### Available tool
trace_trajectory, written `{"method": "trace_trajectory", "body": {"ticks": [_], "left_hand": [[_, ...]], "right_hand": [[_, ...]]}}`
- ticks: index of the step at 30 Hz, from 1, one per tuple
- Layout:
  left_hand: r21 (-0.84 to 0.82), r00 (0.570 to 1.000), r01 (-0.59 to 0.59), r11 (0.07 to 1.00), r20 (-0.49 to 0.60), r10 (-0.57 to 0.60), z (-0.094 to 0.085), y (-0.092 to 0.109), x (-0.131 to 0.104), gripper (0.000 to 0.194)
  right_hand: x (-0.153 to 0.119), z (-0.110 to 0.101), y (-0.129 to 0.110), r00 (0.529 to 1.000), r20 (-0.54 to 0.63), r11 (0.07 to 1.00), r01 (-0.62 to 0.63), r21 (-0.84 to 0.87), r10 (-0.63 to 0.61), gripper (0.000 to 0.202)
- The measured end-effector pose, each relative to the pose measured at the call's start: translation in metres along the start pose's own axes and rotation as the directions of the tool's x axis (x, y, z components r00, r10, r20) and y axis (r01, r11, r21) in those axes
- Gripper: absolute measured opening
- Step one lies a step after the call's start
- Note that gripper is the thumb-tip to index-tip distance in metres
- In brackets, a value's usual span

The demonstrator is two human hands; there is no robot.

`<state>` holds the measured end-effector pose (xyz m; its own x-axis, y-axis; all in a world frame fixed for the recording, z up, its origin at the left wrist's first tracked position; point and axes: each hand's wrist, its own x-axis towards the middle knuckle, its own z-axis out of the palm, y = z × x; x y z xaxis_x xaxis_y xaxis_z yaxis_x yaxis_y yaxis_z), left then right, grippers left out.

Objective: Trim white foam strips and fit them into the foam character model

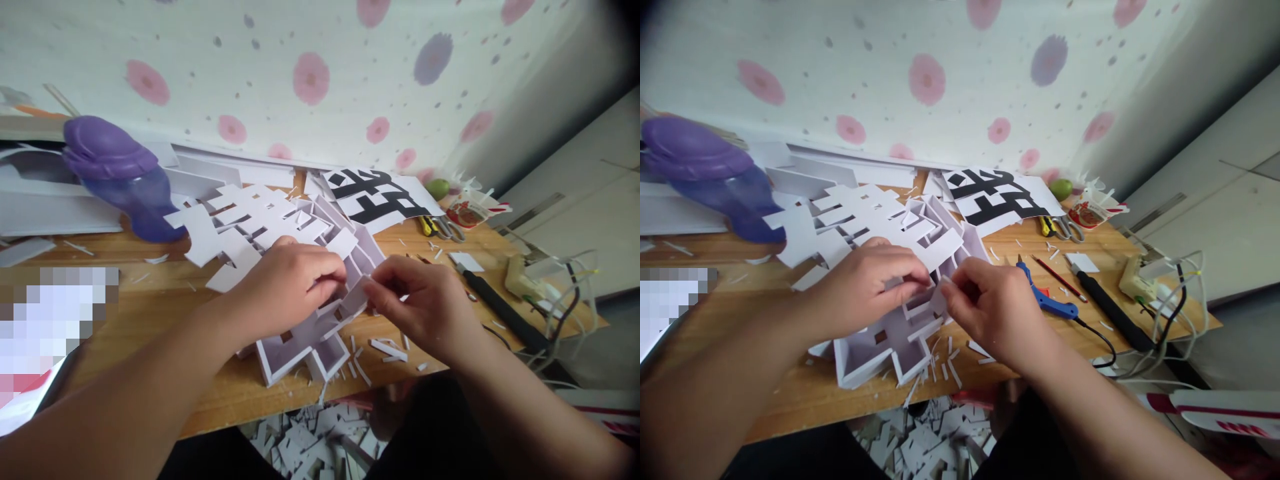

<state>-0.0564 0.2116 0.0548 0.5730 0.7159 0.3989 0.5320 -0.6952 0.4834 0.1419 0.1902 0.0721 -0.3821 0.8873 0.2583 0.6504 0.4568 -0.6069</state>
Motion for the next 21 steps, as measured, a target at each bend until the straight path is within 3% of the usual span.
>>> {"method": "trace_trajectory", "body": {"ticks": [4, 7, 15, 21], "left_hand": [[0.078, 0.989, -0.017, 0.997, 0.148, 0.005, 0.001, -0.002, -0.001, 0.019], [0.119, 0.983, -0.016, 0.993, 0.184, -0.007, 0.003, -0.002, -0.002, 0.021], [0.129, 0.984, 0.024, 0.991, 0.17, -0.046, 0.006, -0.005, -0.002, 0.018], [0.13, 0.989, 0.062, 0.99, 0.128, -0.079, 0.01, -0.007, -0.004, 0.021]], "right_hand": [[-0.006, 0.006, 0.005, 0.999, -0.022, 0.999, -0.047, -0.026, 0.046, 0.022], [-0.01, 0.012, 0.007, 0.998, -0.055, 0.997, -0.006, -0.082, 0.002, 0.023], [-0.012, 0.025, 0.01, 0.996, -0.016, 0.978, 0.079, -0.192, -0.083, 0.025], [-0.01, 0.027, 0.009, 0.997, 0.048, 0.972, 0.069, -0.225, -0.059, 0.029]]}}
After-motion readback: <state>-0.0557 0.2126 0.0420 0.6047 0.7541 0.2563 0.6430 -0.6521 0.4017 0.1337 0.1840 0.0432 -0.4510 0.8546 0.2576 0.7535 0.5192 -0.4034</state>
